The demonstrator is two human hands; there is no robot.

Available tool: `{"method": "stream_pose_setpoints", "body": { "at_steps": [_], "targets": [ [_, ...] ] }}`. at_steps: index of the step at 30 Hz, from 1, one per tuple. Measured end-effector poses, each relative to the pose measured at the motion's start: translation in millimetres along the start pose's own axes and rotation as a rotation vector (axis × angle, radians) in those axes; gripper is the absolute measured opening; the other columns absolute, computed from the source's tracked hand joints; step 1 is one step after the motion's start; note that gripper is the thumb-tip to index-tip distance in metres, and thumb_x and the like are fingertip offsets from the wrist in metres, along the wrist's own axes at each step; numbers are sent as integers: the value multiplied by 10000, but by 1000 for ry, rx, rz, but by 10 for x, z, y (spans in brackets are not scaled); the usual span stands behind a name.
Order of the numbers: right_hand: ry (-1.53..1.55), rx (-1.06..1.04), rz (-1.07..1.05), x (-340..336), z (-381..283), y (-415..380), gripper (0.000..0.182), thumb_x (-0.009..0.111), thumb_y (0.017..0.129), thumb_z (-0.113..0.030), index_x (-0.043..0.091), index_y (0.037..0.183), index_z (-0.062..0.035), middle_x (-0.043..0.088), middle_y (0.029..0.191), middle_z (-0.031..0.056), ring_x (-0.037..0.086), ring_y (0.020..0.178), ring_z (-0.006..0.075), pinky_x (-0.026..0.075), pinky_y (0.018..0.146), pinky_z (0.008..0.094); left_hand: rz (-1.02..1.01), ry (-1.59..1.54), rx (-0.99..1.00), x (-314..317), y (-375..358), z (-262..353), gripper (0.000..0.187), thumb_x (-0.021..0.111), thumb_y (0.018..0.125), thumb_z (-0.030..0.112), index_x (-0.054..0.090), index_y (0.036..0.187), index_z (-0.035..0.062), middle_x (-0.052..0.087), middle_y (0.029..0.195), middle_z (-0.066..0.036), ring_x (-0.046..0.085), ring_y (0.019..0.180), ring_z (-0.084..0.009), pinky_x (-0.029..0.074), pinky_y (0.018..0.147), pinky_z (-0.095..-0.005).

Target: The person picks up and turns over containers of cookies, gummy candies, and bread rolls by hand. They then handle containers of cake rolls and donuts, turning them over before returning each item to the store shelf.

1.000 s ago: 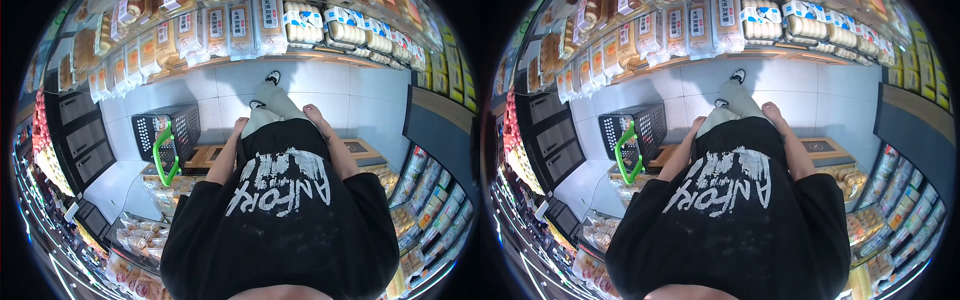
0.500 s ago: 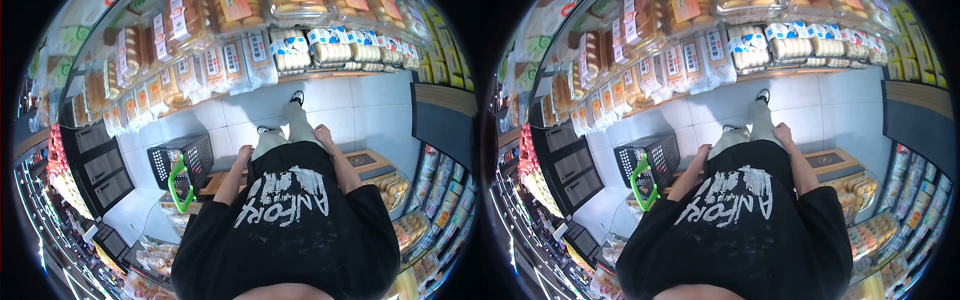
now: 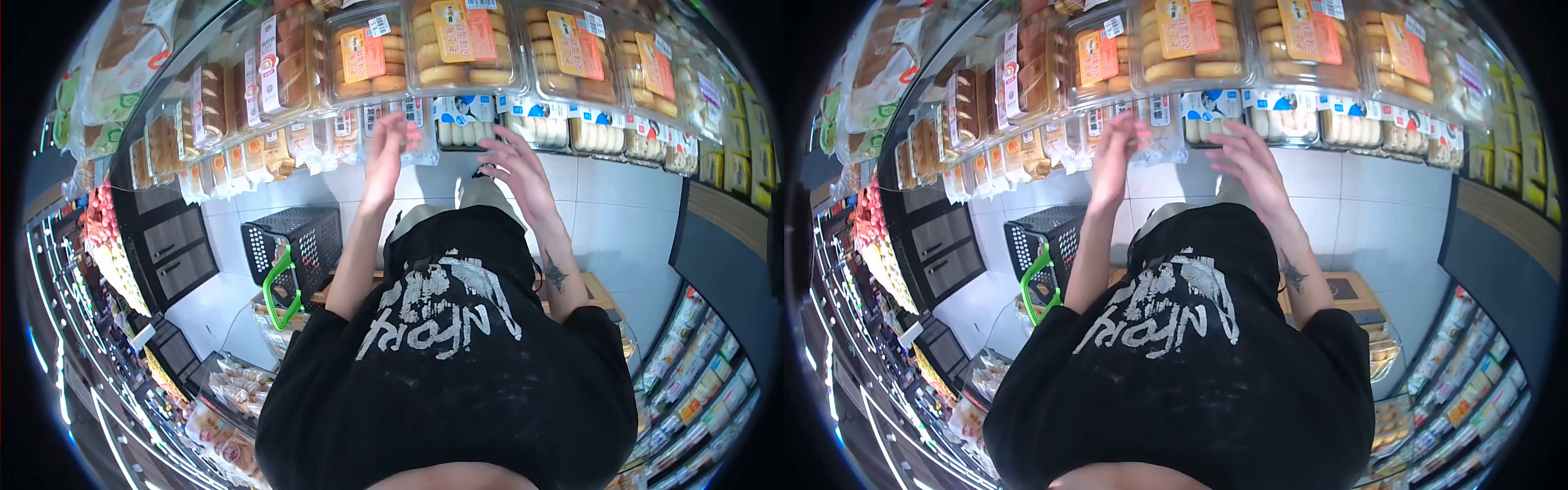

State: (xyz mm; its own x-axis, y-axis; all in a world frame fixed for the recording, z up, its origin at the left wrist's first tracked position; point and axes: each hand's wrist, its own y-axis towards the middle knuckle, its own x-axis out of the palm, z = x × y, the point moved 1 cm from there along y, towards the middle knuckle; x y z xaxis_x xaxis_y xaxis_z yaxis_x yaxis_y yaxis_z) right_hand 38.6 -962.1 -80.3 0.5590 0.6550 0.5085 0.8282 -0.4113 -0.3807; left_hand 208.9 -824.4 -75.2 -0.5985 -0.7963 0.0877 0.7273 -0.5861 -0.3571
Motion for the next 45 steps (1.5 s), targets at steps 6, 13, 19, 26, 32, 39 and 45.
{"method": "stream_pose_setpoints", "body": {
  "at_steps": [6,13,19,26,32,39,45],
  "targets": [
    [462,6,-206,69,-380,185,529,416,839,-230,243,1324,-111,341,1293,213,447,1092,267,359,913,378,205,87,120,383,373,313,227,487,875,207,530,986,13,551,928,-35,488,879,-94,381,797,-250],
    [403,-32,-192,15,-409,279,497,419,836,-225,278,1284,-61,367,1271,170,410,1121,255,343,928,402,116,-41,59,360,427,290,98,516,858,175,504,813,89,522,804,31,453,792,-68,339,756,-220],
    [209,-41,9,24,-277,236,406,465,864,-185,326,1207,-19,420,1192,120,456,1086,231,411,884,403,39,-215,-88,164,97,491,60,474,850,90,490,797,115,513,881,23,474,905,-91,356,869,-317],
    [-5,234,-220,73,-327,368,586,543,837,-219,243,1281,19,447,1171,138,470,1078,209,434,861,350,-73,-268,-11,-231,-138,263,56,453,834,48,499,821,77,543,930,-21,507,913,-118,401,851,-311],
    [-120,-104,-322,276,-352,155,843,694,686,-57,138,1315,23,323,1285,144,362,1181,206,311,981,356,9,-308,151,-127,-325,480,412,523,826,192,375,1178,38,462,1155,-83,451,1060,-155,385,879,-307],
    [-371,-153,-344,166,-219,-26,924,746,640,-116,128,1313,19,291,1309,142,319,1213,214,270,1007,359,2,-45,262,109,-378,518,467,613,805,151,401,1187,-14,523,1124,-114,477,1058,-156,371,900,-282],
    [-379,-159,-278,144,-230,-75,741,732,676,-148,283,1238,29,462,1182,135,435,1101,184,341,937,327,-19,9,267,209,-361,473,508,683,750,145,424,1156,-15,533,1104,-109,505,1013,-148,385,886,-275]
  ]
}}
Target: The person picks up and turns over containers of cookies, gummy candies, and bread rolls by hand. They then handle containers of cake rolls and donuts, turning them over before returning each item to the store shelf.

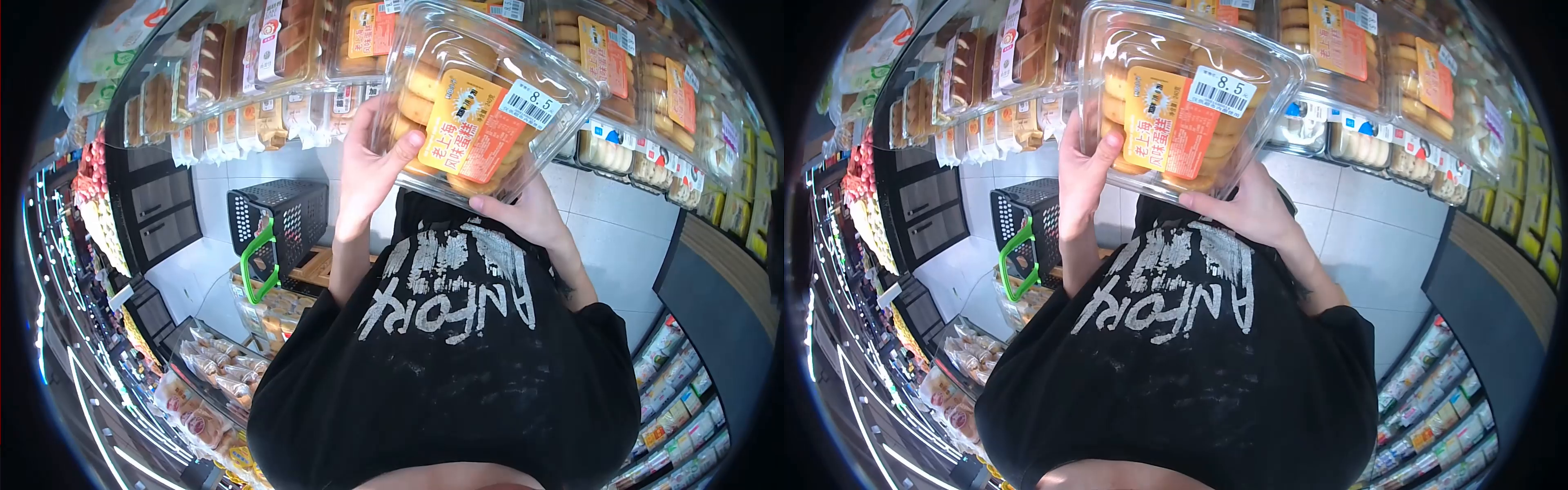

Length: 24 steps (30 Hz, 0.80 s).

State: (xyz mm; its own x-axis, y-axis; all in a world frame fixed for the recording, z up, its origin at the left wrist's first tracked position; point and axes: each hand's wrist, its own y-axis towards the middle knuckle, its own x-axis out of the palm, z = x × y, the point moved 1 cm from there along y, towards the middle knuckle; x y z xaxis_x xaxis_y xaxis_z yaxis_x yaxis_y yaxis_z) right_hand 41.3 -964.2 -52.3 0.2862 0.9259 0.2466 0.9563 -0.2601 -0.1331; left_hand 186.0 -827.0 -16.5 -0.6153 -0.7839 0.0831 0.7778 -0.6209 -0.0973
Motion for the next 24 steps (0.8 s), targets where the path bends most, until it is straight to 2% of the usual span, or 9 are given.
{"method": "stream_pose_setpoints", "body": {
  "at_steps": [3,6,10,11,13,19,21,23,24],
  "targets": [
    [-45,41,34,-30,-38,-19,657,721,693,-160,341,1191,35,516,1109,135,475,1044,170,362,911,324,-42,-6,-6,42,-6,-5,549,696,735,134,411,1178,-19,530,1107,-100,495,1024,-147,381,890,-278],
    [-144,-20,14,-91,-58,-52,668,680,709,-56,279,1239,7,440,1194,110,464,1082,180,389,913,325,-157,9,-2,30,7,1,614,713,714,127,387,1211,-24,520,1128,-93,481,1044,-148,373,899,-287],
    [-278,37,76,-273,-20,-70,664,731,657,-164,396,1209,-12,489,1139,128,483,1039,220,356,914,303,-304,210,-11,-75,-39,9,704,737,669,104,358,1250,-16,470,1205,-94,444,1100,-151,344,941,-296],
    [-144,-47,194,-294,30,-34,676,736,647,-166,399,1216,-26,473,1152,127,475,1050,227,356,915,306,-269,41,13,-53,-41,-26,702,709,677,95,339,1265,-3,432,1241,-110,414,1143,-181,316,972,-310],
    [-534,-348,273,-236,-220,-20,686,737,624,-113,406,1222,-58,423,1174,124,434,1095,228,365,919,327,-251,-217,71,-5,-44,-57,690,663,697,96,313,1286,15,387,1281,-134,376,1194,-227,283,1008,-334],
    [-237,-201,260,-170,-186,39,705,676,621,29,359,1246,-46,427,1184,87,476,1039,192,382,903,303,-422,-309,40,-115,22,-37,697,668,705,155,314,1297,52,382,1287,-150,420,1155,-234,374,936,-349],
    [-144,-113,235,-177,-80,74,699,640,622,53,354,1252,-45,418,1199,76,471,1036,171,376,911,301,-521,160,138,-331,-3,-114,695,681,711,182,325,1291,42,445,1231,-141,450,1116,-213,417,876,-338],
    [-96,-30,201,-161,-13,89,691,678,654,-7,335,1254,-7,416,1209,101,457,1061,164,366,921,306,-537,648,-279,-332,29,-157,655,696,729,203,360,1248,-13,558,1092,-108,490,1050,-189,414,853,-317],
    [-78,7,192,-155,59,117,684,691,675,-44,330,1253,6,418,1210,110,453,1065,162,362,923,302,-438,581,-181,-311,15,-213,641,698,729,197,368,1235,-18,561,1083,-106,499,1035,-186,409,857,-316]
  ]
}}
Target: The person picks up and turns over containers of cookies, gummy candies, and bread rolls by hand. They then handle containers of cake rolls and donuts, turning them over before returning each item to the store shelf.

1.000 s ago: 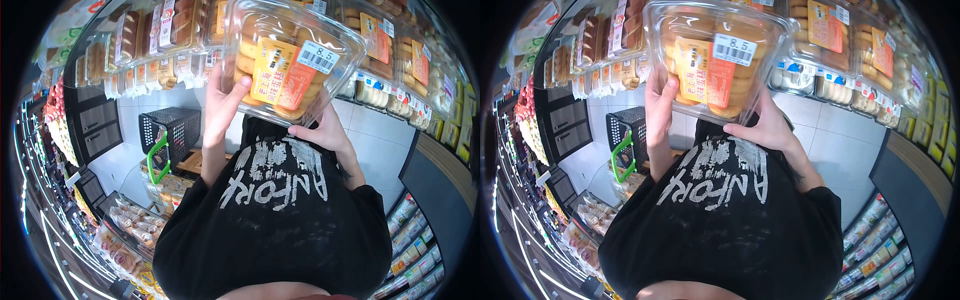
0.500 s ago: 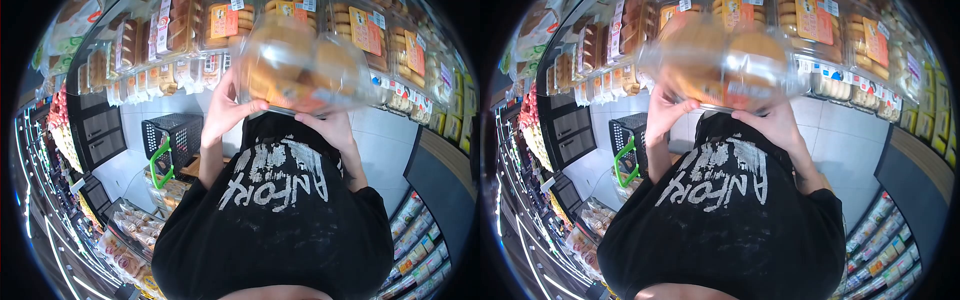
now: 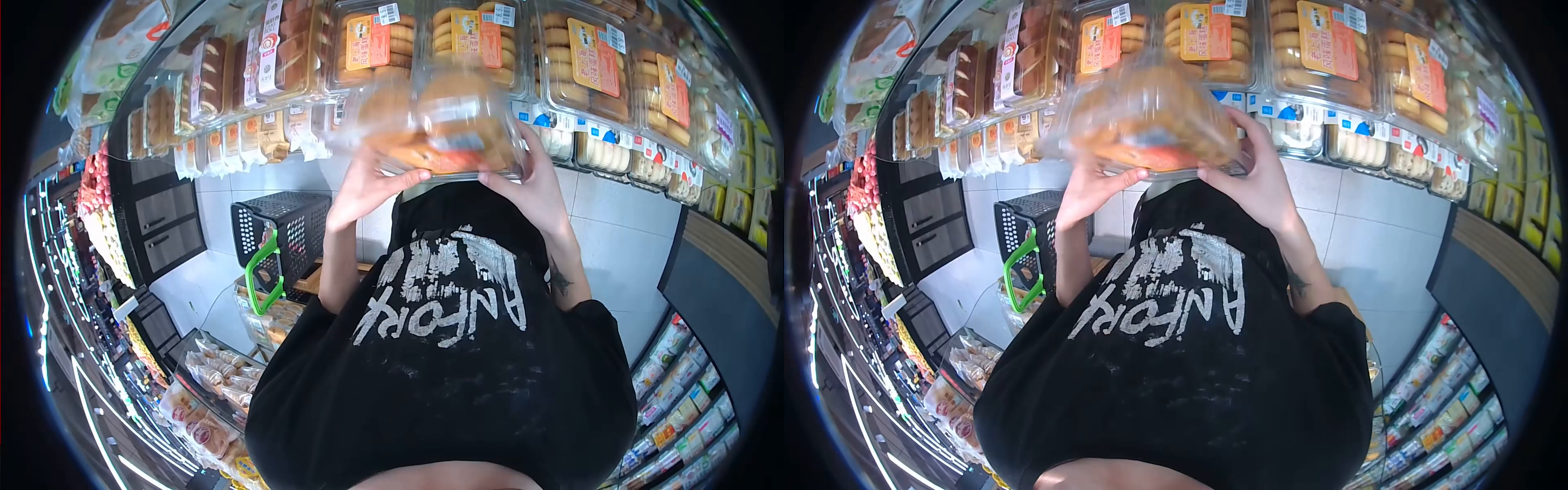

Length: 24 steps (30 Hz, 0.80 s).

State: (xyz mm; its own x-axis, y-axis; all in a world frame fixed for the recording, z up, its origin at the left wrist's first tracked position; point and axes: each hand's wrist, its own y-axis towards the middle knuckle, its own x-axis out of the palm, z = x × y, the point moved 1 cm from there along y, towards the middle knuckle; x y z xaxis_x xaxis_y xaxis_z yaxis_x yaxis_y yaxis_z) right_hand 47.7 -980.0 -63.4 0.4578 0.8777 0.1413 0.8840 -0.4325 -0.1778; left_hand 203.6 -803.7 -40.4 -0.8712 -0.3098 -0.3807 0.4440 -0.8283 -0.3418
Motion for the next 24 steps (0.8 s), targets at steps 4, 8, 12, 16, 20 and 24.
{"method": "stream_pose_setpoints", "body": {
  "at_steps": [4,8,12,16,20,24],
  "targets": [
    [183,77,92,89,63,41,608,663,755,-129,334,1245,15,448,1181,107,463,1038,145,352,926,279,208,-265,107,109,35,-166,542,670,755,146,395,1192,-18,536,1100,-107,495,1033,-174,355,916,-312],
    [259,176,112,76,197,70,515,610,810,-165,361,1228,4,504,1101,79,495,975,124,377,875,263,236,-442,82,183,94,-167,560,641,778,120,347,1234,-19,502,1149,-115,459,1083,-175,336,943,-317],
    [331,162,184,76,252,112,451,580,834,-189,389,1198,-4,539,997,45,519,902,107,402,809,255,317,-438,175,246,169,-125,653,621,790,103,239,1307,-12,458,1201,-132,444,1107,-177,346,941,-316],
    [400,98,273,136,169,155,388,545,854,-181,404,1175,-14,516,1006,47,510,902,108,414,797,262,316,-527,147,238,231,-35,714,627,784,107,182,1329,-16,416,1241,-143,415,1143,-207,317,967,-324],
    [497,46,328,182,88,198,354,511,871,-178,407,1163,-6,495,1043,57,501,935,119,423,818,281,347,-448,227,247,293,-52,709,625,789,136,188,1327,-15,385,1261,-151,406,1151,-222,314,970,-331],
    [565,-25,418,254,95,245,355,486,883,-183,400,1171,6,492,1045,60,497,955,126,413,869,301,404,-217,299,207,410,-87,672,626,792,191,247,1303,-27,380,1232,-163,427,1116,-233,329,956,-338]
  ]
}}
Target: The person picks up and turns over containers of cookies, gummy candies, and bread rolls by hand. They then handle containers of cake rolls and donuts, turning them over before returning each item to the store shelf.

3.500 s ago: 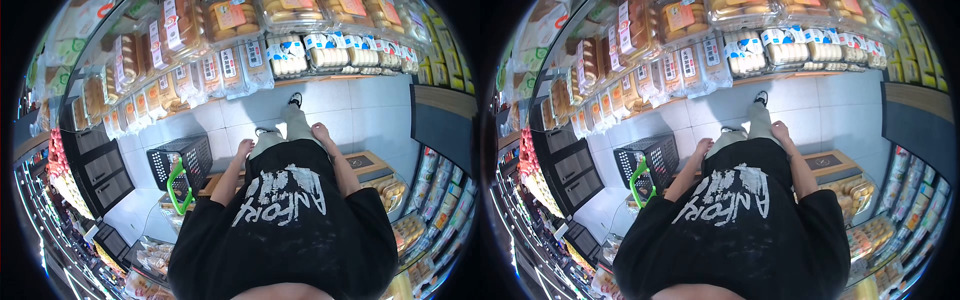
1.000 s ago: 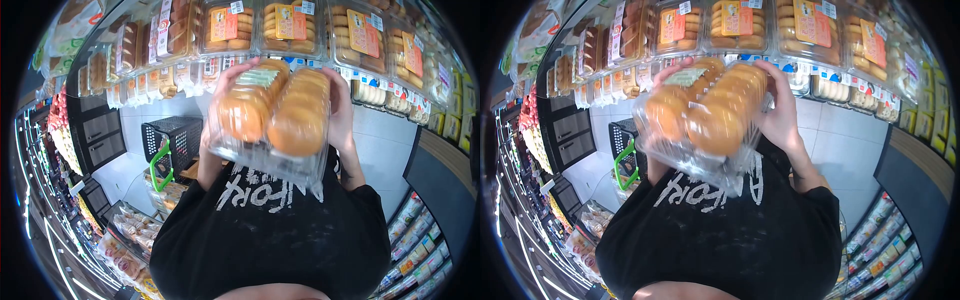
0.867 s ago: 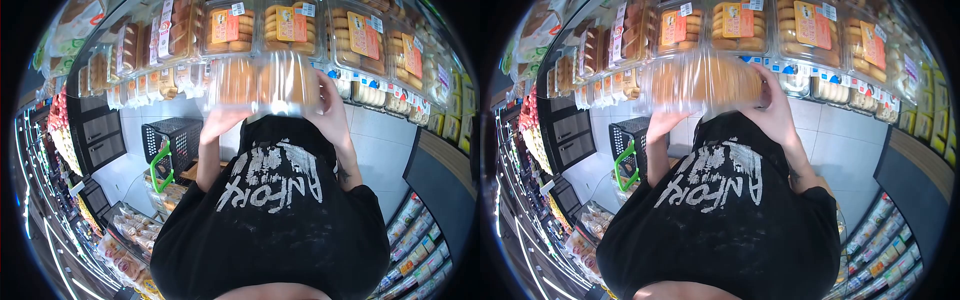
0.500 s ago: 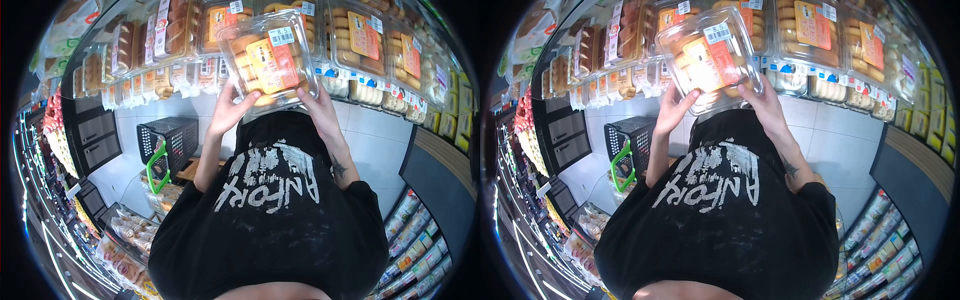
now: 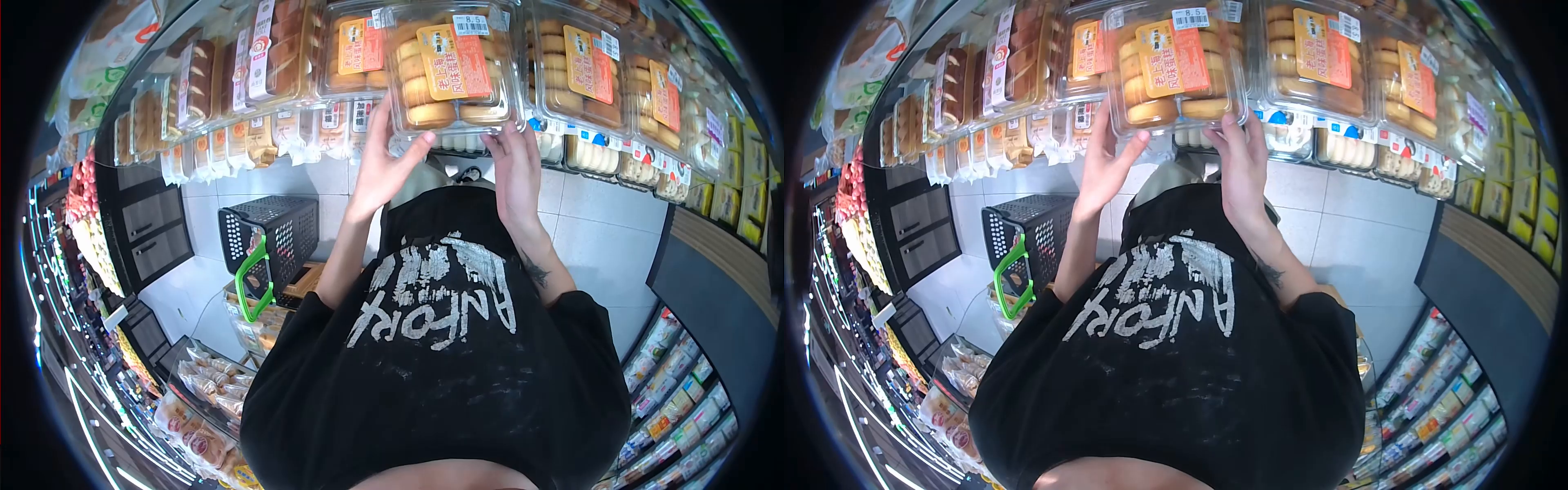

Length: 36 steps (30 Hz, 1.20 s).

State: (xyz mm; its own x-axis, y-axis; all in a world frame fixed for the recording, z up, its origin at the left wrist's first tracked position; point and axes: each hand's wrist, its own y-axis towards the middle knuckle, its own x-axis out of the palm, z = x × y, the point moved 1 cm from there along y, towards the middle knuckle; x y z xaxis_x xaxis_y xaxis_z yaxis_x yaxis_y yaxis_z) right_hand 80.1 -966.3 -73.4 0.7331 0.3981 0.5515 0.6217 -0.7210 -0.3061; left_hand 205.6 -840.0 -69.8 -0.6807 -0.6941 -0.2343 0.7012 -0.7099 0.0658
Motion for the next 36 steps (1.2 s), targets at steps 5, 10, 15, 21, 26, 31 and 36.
{"method": "stream_pose_setpoints", "body": {
  "at_steps": [5,10,15,21,26,31,36],
  "targets": [
    [13,-51,-79,-1,-12,77,390,456,893,-173,360,1215,26,450,1144,102,467,1058,183,372,937,326,62,-28,-52,62,182,-11,632,630,787,239,318,1261,-39,392,1189,-169,434,1090,-239,364,919,-341],
    [-39,-34,-120,-45,-55,143,414,433,892,-158,326,1239,41,403,1221,129,411,1154,232,332,970,351,79,-79,-39,100,372,-89,609,613,799,241,321,1259,-34,391,1227,-172,430,1109,-227,374,906,-345],
    [-117,4,-97,-50,-137,73,376,396,890,-159,362,1219,20,404,1239,126,403,1166,254,307,977,367,22,-132,-84,93,448,-25,610,597,810,230,300,1271,-37,367,1275,-164,415,1130,-200,367,913,-339],
    [-120,26,-95,-393,-282,25,394,429,861,-127,353,1215,29,398,1245,150,420,1148,257,339,953,362,153,-128,-8,201,314,-32,476,527,848,167,337,1245,-14,363,1261,-143,437,1074,-177,372,904,-323],
    [12,-40,23,-816,-600,16,417,444,851,-153,355,1222,15,411,1233,152,456,1094,227,362,936,320,436,-233,92,573,-78,-167,235,463,823,6,436,1057,19,444,1078,-89,424,1007,-164,377,845,-288],
    [198,-35,76,-1004,-804,61,410,448,848,-148,373,1205,40,431,1217,165,472,1065,222,390,918,317,-133,-670,-377,980,-138,214,342,446,796,51,392,1133,26,429,1150,-130,468,1010,-210,385,868,-320],
    [257,-21,57,-1017,-824,89,374,458,838,-133,387,1169,28,460,1173,152,484,1057,247,396,899,321,-326,-1552,-744,1290,73,411,479,460,751,141,349,1191,-14,382,1231,-191,412,1128,-279,351,938,-371]
  ]
}}
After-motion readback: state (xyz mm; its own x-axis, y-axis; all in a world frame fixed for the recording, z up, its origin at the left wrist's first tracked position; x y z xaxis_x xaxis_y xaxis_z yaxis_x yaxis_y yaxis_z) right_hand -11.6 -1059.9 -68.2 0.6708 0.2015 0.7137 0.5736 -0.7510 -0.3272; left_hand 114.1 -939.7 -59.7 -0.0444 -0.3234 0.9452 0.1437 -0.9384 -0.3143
